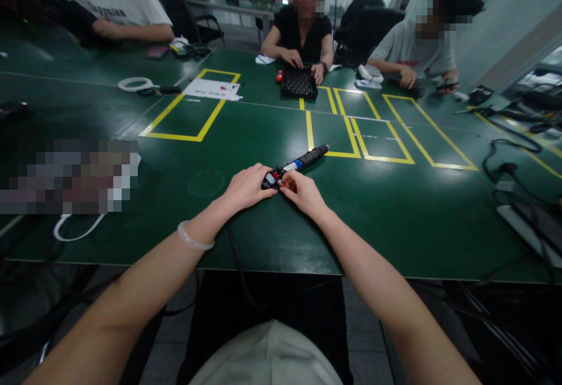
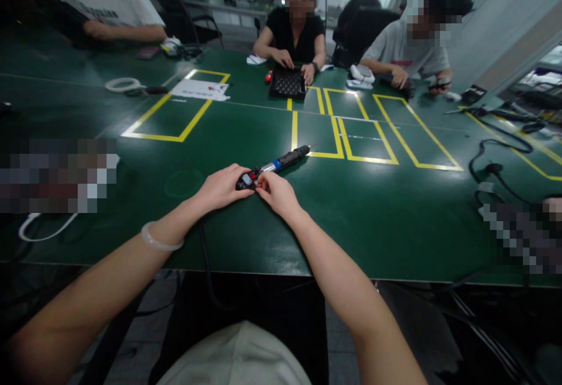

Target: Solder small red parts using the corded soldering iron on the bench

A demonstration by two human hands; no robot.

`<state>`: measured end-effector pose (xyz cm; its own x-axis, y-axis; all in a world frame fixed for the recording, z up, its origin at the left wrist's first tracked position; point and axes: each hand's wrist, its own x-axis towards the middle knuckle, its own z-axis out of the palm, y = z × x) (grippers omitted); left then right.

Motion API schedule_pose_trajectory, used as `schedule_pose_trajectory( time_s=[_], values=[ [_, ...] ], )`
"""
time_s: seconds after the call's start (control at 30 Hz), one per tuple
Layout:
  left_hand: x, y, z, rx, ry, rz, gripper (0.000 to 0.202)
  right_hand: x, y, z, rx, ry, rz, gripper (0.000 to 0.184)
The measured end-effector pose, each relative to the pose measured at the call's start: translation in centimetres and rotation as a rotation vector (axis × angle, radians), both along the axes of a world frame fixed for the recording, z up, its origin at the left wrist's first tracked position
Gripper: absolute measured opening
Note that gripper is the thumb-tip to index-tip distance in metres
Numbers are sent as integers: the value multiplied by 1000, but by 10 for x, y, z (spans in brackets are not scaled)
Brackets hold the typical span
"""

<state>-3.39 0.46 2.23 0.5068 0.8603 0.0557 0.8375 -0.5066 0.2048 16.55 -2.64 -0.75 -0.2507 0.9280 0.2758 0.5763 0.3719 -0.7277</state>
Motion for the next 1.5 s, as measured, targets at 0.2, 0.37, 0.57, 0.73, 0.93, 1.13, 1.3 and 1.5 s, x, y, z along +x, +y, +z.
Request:
schedule_pose_trajectory(
  time_s=[0.2,0.37,0.57,0.73,0.93,1.13,1.3,1.5],
  values=[
    [2,-1,2,16,15,-4,54,-2,0,1,22,5,8,7],
    [6,-4,1,48,16,33,56,-2,1,-1,26,23,-8,3],
    [13,-9,2,83,25,87,55,1,0,2,36,38,4,8],
    [13,-8,5,82,91,93,51,0,-2,3,25,53,5,13],
    [8,-3,8,107,146,90,49,6,-1,4,17,44,-32,13],
    [-12,10,7,85,142,153,51,10,0,5,42,16,-26,11],
    [-42,33,5,28,129,289,57,11,1,4,49,10,-2,12],
    [-90,61,5,26,138,504,65,11,1,3,45,12,0,13]
  ],
)
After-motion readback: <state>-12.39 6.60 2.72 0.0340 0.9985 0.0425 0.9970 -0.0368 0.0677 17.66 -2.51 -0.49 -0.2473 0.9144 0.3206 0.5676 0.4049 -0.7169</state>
